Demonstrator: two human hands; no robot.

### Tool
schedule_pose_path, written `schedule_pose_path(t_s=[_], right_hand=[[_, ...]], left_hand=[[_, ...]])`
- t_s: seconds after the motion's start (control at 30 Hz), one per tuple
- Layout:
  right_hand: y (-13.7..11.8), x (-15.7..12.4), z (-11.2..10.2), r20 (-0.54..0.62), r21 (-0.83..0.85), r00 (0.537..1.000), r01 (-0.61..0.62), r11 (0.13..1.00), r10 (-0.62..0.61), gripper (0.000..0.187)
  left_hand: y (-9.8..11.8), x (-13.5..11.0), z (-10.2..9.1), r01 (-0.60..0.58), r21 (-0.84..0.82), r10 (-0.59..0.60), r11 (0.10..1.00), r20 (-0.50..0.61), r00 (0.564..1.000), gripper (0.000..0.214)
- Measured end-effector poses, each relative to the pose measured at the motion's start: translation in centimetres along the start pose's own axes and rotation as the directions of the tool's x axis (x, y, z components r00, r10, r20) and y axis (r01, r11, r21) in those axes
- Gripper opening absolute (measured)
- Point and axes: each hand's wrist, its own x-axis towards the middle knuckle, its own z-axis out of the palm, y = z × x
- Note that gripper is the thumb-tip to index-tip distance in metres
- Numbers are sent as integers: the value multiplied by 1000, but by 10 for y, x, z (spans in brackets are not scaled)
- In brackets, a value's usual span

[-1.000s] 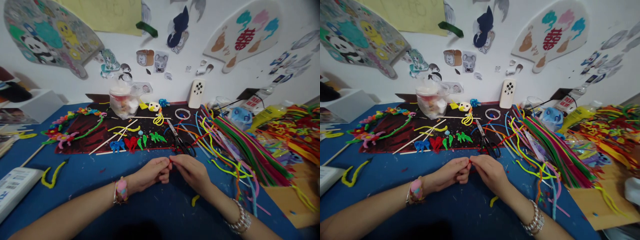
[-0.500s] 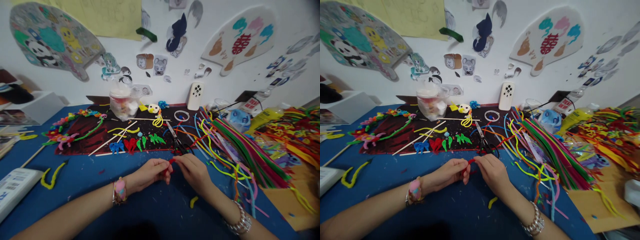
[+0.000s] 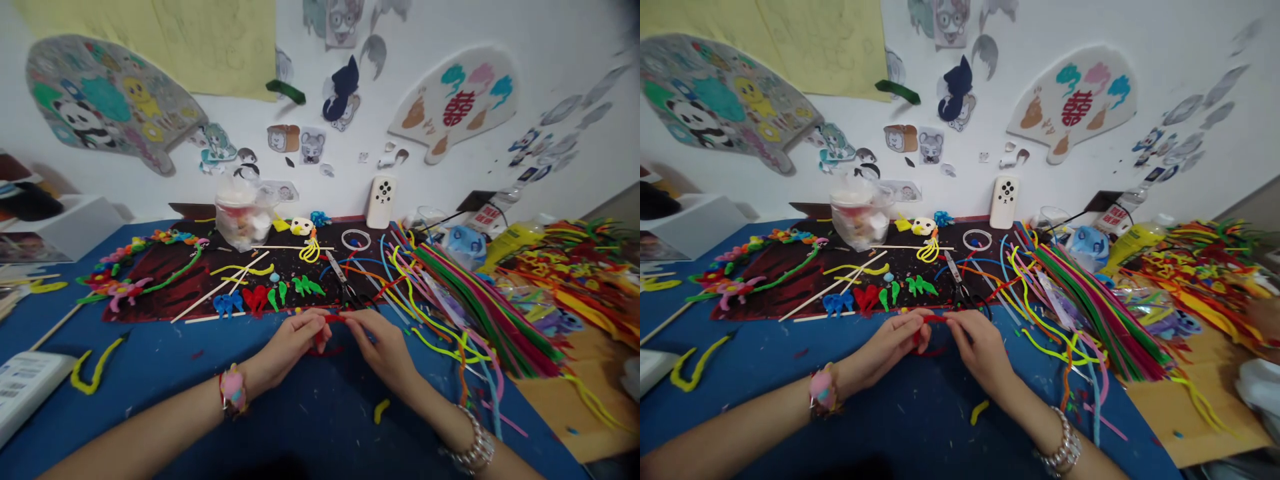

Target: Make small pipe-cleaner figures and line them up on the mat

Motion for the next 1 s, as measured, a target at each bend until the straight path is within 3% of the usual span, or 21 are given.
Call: schedule_pose_path(t_s=[0.1, 0.23, 0.37, 0.47, 0.53, 0.6, 0.73, 1.0], right_hand=[[15, 6, -2, -31, -222, 999, -49, 974, 43, 22], [34, 9, 2, 35, -480, 997, -38, 877, 63, 30], [43, 13, 1, 64, -598, 984, -97, 796, 168, 30], [40, 17, -5, 58, -540, 979, -133, 831, 195, 28], [32, 20, -9, 31, -409, 996, -63, 910, 83, 29], [20, 20, -10, -17, -238, 998, 54, 970, -60, 33], [3, 15, -3, -22, -71, 967, 253, 965, -255, 31], [-3, 10, 6, -70, -51, 980, 184, 982, -187, 17]], left_hand=[[2, 1, -5, -18, -55, 19, 998, 11, 1000, 20], [5, 3, -10, -74, -55, 75, 996, 11, 997, 24], [13, 4, -10, -188, 238, 187, 953, 28, 982, 27], [21, 2, -9, -331, 479, 315, 813, 115, 942, 24], [23, 1, -8, -338, 505, 314, 794, 135, 940, 24], [22, 0, -7, -256, 455, 234, 853, 105, 967, 26], [14, 0, -6, -66, 238, 52, 969, 67, 996, 25], [4, -2, -5, 65, -15, -62, 998, 149, 987, 27]])
